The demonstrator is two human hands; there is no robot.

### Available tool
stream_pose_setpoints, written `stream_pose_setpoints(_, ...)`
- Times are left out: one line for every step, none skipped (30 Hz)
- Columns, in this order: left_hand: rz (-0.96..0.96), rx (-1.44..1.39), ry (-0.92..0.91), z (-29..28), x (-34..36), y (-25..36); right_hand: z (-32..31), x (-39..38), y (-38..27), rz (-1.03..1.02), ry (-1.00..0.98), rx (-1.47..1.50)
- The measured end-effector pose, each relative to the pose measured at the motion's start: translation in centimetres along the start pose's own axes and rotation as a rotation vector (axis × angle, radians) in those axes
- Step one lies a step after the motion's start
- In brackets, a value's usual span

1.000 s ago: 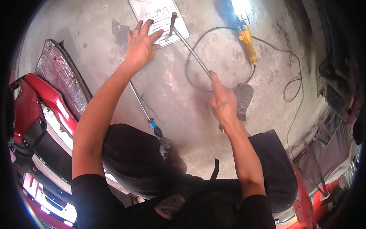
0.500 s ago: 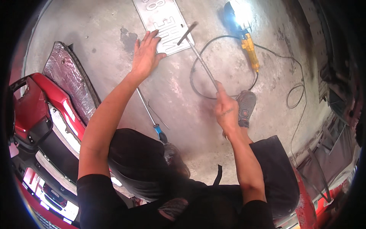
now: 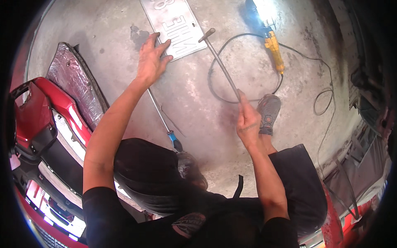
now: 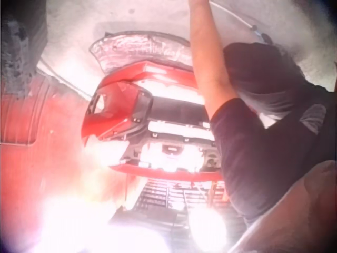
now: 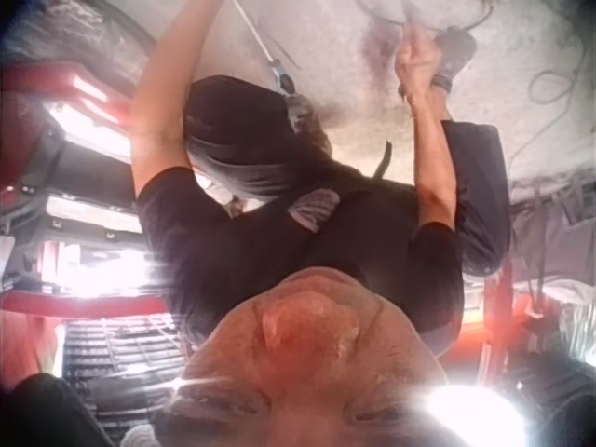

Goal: The person uses a tool to work on a license plate, bends the plate by hand, and then fits a black plastic component into a red car bumper.

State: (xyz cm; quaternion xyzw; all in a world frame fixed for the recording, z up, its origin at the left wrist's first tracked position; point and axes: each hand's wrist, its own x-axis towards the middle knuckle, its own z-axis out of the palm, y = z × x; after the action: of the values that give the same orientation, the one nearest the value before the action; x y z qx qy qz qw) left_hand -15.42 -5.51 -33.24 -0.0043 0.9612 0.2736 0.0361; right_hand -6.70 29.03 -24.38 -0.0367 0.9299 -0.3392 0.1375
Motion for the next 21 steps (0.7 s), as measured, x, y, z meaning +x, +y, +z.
stream_pose_setpoints(-0.002, 0.037, 0.006, 0.0, 0.0, 0.1, 0.2, -0.1, 0.1, -0.037, 0.018, 0.014)
stream_pose_setpoints(-0.005, 0.073, 0.012, 0.0, 0.1, 0.3, 0.3, -0.1, 0.1, -0.037, 0.019, 0.011)
stream_pose_setpoints(-0.004, 0.071, 0.013, 0.0, 0.1, 0.4, 0.4, 0.0, 0.1, -0.071, 0.019, -0.008)
stream_pose_setpoints(-0.013, 0.086, 0.009, 0.0, 0.2, 0.6, 0.4, 0.1, 0.2, -0.104, 0.019, -0.026)
stream_pose_setpoints(-0.021, 0.102, 0.004, 0.1, 0.3, 0.8, 0.5, 0.2, 0.5, -0.105, 0.020, -0.028)
stream_pose_setpoints(-0.021, 0.101, 0.006, 0.1, 0.3, 1.0, 0.7, 0.2, 0.9, -0.080, -0.032, -0.055)
stream_pose_setpoints(-0.029, 0.124, -0.003, -0.1, 0.6, 0.9, 1.0, 0.8, 0.9, -0.064, -0.077, -0.077)
stream_pose_setpoints(-0.037, 0.148, -0.010, -0.3, 0.8, 0.8, 1.0, 0.9, 0.8, -0.074, -0.069, -0.071)
stream_pose_setpoints(-0.034, 0.157, 0.000, -0.4, 0.8, 1.0, 0.9, 0.8, 0.5, -0.082, -0.072, -0.099)
stream_pose_setpoints(-0.052, 0.165, -0.012, -0.5, 0.7, 1.3, 0.9, 1.0, 0.2, -0.095, -0.069, -0.123)
stream_pose_setpoints(-0.067, 0.158, -0.031, -0.3, 0.6, 1.9, 0.9, 0.7, 0.7, -0.099, -0.060, -0.124)
stream_pose_setpoints(-0.060, 0.159, -0.023, -0.2, 0.7, 2.2, 1.3, 0.5, 1.6, -0.089, -0.063, -0.126)
stream_pose_setpoints(-0.084, 0.169, -0.058, -0.3, 0.7, 2.3, 1.7, 0.6, 1.7, -0.083, -0.070, -0.122)
stream_pose_setpoints(-0.108, 0.178, -0.093, -0.4, 0.8, 2.2, 1.9, 0.7, 1.7, -0.093, -0.063, -0.117)
stream_pose_setpoints(-0.107, 0.185, -0.083, -0.5, 1.1, 2.2, 2.1, 0.9, 1.7, 0.066, -0.068, 0.090)
stream_pose_setpoints(-0.107, 0.166, -0.103, -0.4, 1.1, 2.1, 2.3, 1.0, 1.4, 0.230, -0.077, 0.296)
stream_pose_setpoints(-0.107, 0.147, -0.124, -0.4, 1.1, 1.9, 2.7, 1.4, 1.0, 0.224, -0.077, 0.299)
stream_pose_setpoints(-0.108, 0.151, -0.120, -0.5, 0.9, 1.6, 3.4, 2.1, 0.6, 0.258, -0.052, 0.446)
stream_pose_setpoints(-0.098, 0.129, -0.125, -0.5, 0.7, 1.7, 4.0, 2.9, 0.3, 0.294, -0.025, 0.588)
stream_pose_setpoints(-0.085, 0.108, -0.129, -0.6, 0.7, 1.9, 4.7, 4.2, 0.0, 0.291, -0.019, 0.587)
stream_pose_setpoints(-0.080, 0.107, -0.126, -0.7, 0.7, 2.1, 5.6, 5.9, -0.3, 0.229, 0.054, 0.653)
